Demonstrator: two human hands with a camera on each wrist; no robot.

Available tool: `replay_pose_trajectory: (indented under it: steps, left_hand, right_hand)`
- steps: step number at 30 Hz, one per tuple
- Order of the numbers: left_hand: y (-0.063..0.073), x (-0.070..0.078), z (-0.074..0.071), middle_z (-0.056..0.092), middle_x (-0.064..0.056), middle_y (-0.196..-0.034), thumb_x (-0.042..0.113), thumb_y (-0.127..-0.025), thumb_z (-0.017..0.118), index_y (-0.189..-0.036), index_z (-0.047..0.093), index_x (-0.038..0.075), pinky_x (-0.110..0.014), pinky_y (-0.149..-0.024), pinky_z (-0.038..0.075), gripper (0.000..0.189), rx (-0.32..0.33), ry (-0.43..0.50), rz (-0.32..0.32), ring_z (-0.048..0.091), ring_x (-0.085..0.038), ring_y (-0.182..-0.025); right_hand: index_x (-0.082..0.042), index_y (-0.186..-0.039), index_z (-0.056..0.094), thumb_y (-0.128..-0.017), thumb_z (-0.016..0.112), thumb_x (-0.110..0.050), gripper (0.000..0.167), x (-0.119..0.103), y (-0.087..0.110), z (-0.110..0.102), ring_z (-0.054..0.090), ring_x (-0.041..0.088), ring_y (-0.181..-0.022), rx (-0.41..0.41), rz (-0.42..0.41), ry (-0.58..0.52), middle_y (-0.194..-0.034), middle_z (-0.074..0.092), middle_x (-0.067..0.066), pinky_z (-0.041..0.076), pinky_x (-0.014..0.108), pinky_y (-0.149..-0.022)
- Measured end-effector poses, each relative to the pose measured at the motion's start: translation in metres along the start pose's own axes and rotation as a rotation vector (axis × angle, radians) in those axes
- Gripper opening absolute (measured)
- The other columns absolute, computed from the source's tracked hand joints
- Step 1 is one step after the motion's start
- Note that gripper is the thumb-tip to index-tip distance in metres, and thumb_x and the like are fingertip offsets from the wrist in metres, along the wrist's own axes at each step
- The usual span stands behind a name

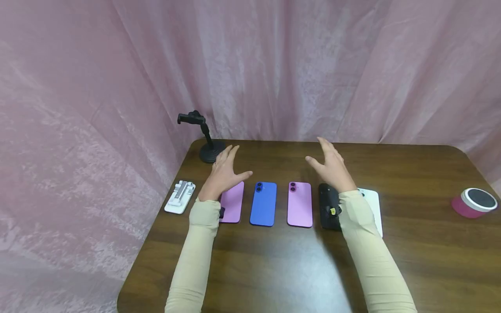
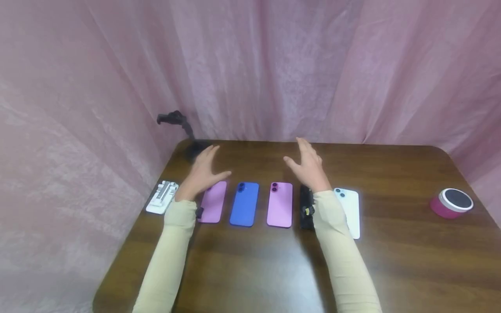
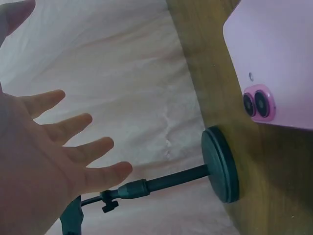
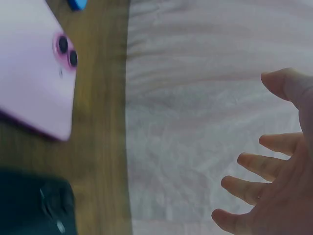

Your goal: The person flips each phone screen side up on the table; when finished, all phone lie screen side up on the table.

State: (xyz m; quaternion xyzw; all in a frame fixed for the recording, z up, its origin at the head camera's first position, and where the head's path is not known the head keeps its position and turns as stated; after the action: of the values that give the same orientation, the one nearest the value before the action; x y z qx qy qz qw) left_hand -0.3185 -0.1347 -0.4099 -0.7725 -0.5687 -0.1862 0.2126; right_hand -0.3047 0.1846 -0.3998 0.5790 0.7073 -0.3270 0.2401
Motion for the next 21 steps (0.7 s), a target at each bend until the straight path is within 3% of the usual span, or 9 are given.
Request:
replay_pose_trajectory:
  steps: [8,15,21]
  left_hand:
    - [0.018,-0.008,0.001,0.027,-0.013,-0.163,0.046,-0.086,0.075,-0.159,0.029,0.016,-0.064,-0.111,0.027,0.092,-0.021,0.071,0.004,0.022,-0.036,-0.149]
    - [0.028,-0.013,0.007,0.027,-0.014,-0.162,0.043,-0.086,0.076,-0.159,0.029,0.013,-0.062,-0.112,0.028,0.091,-0.057,0.084,-0.005,0.024,-0.036,-0.148]
    - [0.036,-0.023,0.004,0.026,-0.014,-0.163,0.039,-0.086,0.077,-0.159,0.027,0.014,-0.061,-0.112,0.029,0.093,-0.071,0.133,-0.023,0.026,-0.036,-0.148]
  right_hand:
    - [-0.009,-0.161,0.023,-0.101,0.060,-0.037,0.077,-0.011,-0.005,0.037,0.015,0.039,-0.151,-0.028,-0.021,-0.050,-0.165,0.021,0.017,0.015,0.064,-0.116]
    - [-0.008,-0.160,0.026,-0.099,0.062,-0.035,0.075,-0.025,-0.011,0.058,0.013,0.036,-0.152,-0.050,-0.039,-0.106,-0.165,0.024,0.015,0.014,0.059,-0.118]
    - [-0.005,-0.156,0.034,-0.100,0.064,-0.029,0.068,-0.038,-0.012,0.079,0.031,0.035,-0.146,-0.093,-0.067,-0.133,-0.158,0.037,0.017,0.028,0.053,-0.115]
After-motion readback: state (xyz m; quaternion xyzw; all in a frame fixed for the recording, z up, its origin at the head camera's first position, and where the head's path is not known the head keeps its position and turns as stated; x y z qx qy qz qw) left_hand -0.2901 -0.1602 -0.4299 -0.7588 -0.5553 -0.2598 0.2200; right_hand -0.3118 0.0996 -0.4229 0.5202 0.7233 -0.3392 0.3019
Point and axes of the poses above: each hand's wrist, its own y-axis away from the middle knuckle, its own z-axis out of the palm, x = y × z, the point moved 6 cm from there along -y, towards the middle knuckle
